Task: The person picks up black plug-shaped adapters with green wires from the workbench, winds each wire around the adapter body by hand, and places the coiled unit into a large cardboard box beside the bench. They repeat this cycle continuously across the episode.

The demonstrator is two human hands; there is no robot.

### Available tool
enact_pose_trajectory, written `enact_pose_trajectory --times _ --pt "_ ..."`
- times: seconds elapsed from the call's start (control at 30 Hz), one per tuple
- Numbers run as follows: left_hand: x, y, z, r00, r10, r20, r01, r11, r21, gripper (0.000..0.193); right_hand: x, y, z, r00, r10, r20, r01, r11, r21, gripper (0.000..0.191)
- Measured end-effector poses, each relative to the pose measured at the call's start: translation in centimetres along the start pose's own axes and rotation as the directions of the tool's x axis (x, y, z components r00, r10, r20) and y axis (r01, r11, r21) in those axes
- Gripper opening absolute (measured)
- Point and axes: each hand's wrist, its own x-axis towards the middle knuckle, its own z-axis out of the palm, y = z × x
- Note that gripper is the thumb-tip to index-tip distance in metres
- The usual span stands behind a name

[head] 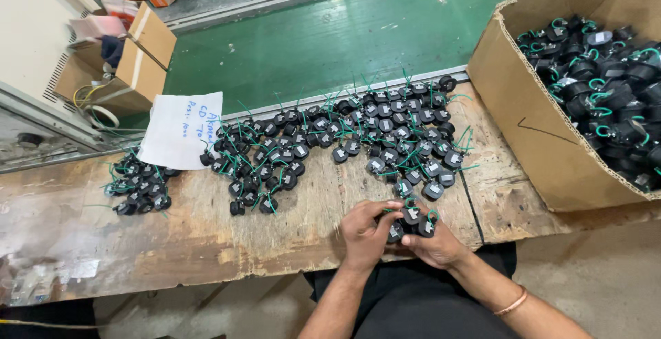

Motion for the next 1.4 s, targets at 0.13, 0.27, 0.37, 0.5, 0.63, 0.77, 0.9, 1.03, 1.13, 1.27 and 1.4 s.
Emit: enact_pose_trajectory --times 0.13,0.27,0.37,0.5,0.63,0.77,0.9,1.03,1.13,1.27,1.4 --pt "1.1 1.2 -0.9 0.992 0.123 0.039 -0.118 0.989 -0.093 0.023 -0.1 0.3 -0.6 0.999 -0.047 -0.027 0.048 0.998 0.051 0.071" --pt "1.1 1.0 -3.9 0.967 0.140 0.215 -0.119 0.987 -0.109 0.028 0.0 0.6 -0.8 0.988 -0.153 -0.018 0.153 0.988 -0.005 0.061" --pt "0.7 -0.2 -4.3 0.969 0.112 0.220 -0.096 0.992 -0.082 0.029 0.1 0.6 -0.8 0.984 -0.177 -0.012 0.175 0.980 -0.097 0.060" --pt "-1.4 -1.9 -1.9 0.887 -0.407 0.217 0.460 0.818 -0.345 0.030 0.1 0.5 -0.9 0.971 -0.211 0.114 0.237 0.917 -0.321 0.056" --pt "-2.9 -3.4 -0.4 0.820 -0.519 0.241 0.552 0.606 -0.572 0.030 0.0 0.7 -1.3 0.973 -0.214 0.080 0.228 0.936 -0.268 0.058" --pt "-3.5 -3.0 -0.4 0.894 -0.413 0.172 0.443 0.756 -0.482 0.027 0.1 1.0 -1.5 0.965 -0.249 0.079 0.261 0.899 -0.353 0.058" --pt "-2.2 -2.0 -1.4 0.953 -0.300 0.047 0.302 0.919 -0.256 0.031 0.1 1.0 -1.4 0.971 -0.227 0.073 0.237 0.954 -0.184 0.059" --pt "2.9 -4.3 -5.1 0.947 -0.263 -0.185 0.279 0.958 0.070 0.027 -0.2 0.5 -1.3 0.986 -0.157 0.046 0.161 0.984 -0.076 0.062" --pt "6.6 -6.4 -5.6 0.937 -0.178 -0.301 0.278 0.902 0.331 0.025 -0.1 0.2 -1.2 0.996 -0.077 0.033 0.078 0.997 -0.016 0.065" --pt "7.4 -7.3 -4.9 0.996 0.079 -0.036 -0.031 0.711 0.703 0.044 -0.1 0.2 -1.2 0.999 -0.039 0.031 0.039 0.999 -0.007 0.068" --pt "6.2 -6.9 -5.1 0.848 -0.518 -0.114 0.446 0.580 0.682 0.029 0.0 0.3 -1.0 0.999 -0.034 0.026 0.036 0.997 -0.062 0.067"
